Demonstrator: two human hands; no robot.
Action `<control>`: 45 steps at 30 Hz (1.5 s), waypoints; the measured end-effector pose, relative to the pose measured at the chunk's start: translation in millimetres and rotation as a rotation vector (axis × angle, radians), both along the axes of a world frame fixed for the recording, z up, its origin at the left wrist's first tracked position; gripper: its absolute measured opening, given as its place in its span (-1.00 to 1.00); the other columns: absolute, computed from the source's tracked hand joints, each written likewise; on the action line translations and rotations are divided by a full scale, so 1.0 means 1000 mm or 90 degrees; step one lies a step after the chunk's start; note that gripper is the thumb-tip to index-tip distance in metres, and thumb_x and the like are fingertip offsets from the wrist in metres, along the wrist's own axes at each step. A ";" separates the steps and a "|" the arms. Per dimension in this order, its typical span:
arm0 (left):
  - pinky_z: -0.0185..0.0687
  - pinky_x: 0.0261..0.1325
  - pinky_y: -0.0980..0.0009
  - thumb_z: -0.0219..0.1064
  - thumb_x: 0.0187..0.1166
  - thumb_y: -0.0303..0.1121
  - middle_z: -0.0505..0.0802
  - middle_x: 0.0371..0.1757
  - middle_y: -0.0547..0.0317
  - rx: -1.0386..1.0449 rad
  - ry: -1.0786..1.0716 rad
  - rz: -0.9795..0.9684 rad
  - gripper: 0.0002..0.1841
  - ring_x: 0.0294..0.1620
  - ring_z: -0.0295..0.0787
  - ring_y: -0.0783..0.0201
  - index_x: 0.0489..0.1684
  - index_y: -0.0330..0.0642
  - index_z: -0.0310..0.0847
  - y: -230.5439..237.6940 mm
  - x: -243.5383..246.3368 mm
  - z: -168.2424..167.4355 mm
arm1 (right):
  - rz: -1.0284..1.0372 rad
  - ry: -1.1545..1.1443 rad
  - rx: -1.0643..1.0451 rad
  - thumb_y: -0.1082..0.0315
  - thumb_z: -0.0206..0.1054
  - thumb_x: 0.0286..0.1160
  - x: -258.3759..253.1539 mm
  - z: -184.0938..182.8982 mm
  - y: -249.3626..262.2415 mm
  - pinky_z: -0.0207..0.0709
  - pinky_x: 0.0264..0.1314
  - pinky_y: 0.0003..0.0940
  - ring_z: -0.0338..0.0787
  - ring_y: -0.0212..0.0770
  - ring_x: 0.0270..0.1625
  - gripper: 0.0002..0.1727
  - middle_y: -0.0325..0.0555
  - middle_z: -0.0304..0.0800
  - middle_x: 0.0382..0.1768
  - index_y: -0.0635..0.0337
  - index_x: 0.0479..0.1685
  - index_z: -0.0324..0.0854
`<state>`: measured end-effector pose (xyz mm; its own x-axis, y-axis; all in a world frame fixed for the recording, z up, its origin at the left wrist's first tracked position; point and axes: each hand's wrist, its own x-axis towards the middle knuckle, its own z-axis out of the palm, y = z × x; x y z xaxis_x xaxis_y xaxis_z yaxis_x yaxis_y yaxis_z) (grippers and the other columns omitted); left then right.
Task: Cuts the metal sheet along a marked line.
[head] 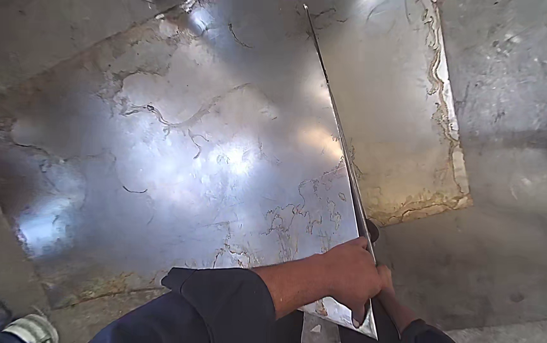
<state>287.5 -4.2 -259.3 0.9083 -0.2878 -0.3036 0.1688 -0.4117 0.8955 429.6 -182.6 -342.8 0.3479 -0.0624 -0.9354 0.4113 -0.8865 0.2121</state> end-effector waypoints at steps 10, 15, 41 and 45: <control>0.27 0.37 -0.21 0.67 0.22 0.02 0.79 -0.43 0.00 0.007 -0.039 -0.003 -0.52 -0.13 0.71 -0.07 -0.64 -0.23 0.65 0.023 -0.013 0.044 | 0.046 -0.073 0.034 0.09 0.28 0.75 0.024 0.074 0.069 0.55 0.21 0.18 0.81 0.23 0.11 -0.55 0.35 0.81 -0.03 0.43 0.00 0.71; 0.23 0.48 -0.23 0.66 0.23 0.00 0.82 -0.35 -0.02 0.015 -0.042 -0.021 -0.54 -0.07 0.72 -0.09 -0.58 -0.25 0.69 0.015 -0.016 0.036 | 0.061 -0.090 0.029 0.14 0.23 0.76 0.008 0.080 0.069 0.54 0.27 0.17 0.81 0.23 0.18 -0.56 0.38 0.81 0.04 0.45 0.01 0.71; 0.26 0.49 -0.29 0.66 0.22 0.01 0.85 -0.28 -0.09 -0.002 0.021 -0.052 -0.52 0.01 0.74 -0.16 -0.50 -0.30 0.71 0.001 0.003 0.008 | 0.054 -0.020 -0.032 0.22 0.10 0.84 0.014 0.100 0.110 0.50 0.42 0.07 0.74 0.16 0.39 -0.59 0.35 0.76 0.26 0.44 0.15 0.69; 0.27 0.49 -0.32 0.66 0.21 0.00 0.85 -0.28 -0.09 0.005 0.025 -0.053 -0.53 0.02 0.75 -0.17 -0.52 -0.30 0.72 -0.004 0.009 0.003 | 0.026 -0.020 -0.036 0.24 0.12 0.84 0.010 0.109 0.123 0.48 0.45 0.05 0.71 0.16 0.43 -0.59 0.36 0.75 0.30 0.48 0.16 0.68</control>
